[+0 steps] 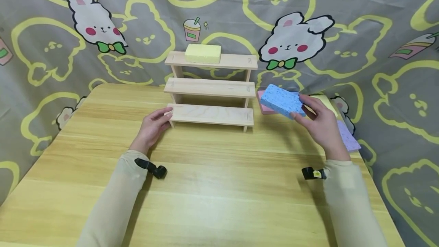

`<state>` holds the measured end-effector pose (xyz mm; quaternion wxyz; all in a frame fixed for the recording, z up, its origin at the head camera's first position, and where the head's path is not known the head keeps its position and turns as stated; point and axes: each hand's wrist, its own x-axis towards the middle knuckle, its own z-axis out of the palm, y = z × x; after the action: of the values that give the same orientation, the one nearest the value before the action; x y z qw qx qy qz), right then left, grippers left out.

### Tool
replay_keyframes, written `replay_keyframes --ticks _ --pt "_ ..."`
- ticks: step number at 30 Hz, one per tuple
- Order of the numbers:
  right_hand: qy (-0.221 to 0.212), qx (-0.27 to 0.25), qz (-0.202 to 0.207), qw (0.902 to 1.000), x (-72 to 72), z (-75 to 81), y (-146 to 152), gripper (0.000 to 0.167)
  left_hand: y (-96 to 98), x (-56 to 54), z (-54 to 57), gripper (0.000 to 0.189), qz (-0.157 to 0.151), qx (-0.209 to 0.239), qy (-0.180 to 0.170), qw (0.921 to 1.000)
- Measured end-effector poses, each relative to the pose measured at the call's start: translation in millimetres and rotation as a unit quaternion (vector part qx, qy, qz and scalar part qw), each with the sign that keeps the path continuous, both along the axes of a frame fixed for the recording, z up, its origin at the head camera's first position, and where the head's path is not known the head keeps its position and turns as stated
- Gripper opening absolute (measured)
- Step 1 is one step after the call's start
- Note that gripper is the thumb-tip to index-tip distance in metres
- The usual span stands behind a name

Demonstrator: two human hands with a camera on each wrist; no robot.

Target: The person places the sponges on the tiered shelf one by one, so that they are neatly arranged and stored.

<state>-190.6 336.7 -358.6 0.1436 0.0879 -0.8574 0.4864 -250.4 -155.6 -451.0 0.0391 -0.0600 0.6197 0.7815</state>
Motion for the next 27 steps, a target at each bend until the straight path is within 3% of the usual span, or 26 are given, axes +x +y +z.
replay_keyframes --ticks 15,21,27 --pt "0.000 -0.019 0.018 0.9997 -17.8 7.4 -15.0 0.054 1.8 -1.0 0.4 0.036 -0.003 -0.002 -0.002 1.0000" --pt "-0.005 -0.017 0.035 0.9992 -25.1 16.5 -25.6 0.054 2.8 -1.7 0.5 0.036 -0.002 -0.006 0.001 1.0000" --pt "-0.002 -0.049 0.055 0.9973 -30.6 27.9 -40.6 0.052 1.9 -0.5 -0.1 0.038 0.002 -0.003 -0.001 1.0000"
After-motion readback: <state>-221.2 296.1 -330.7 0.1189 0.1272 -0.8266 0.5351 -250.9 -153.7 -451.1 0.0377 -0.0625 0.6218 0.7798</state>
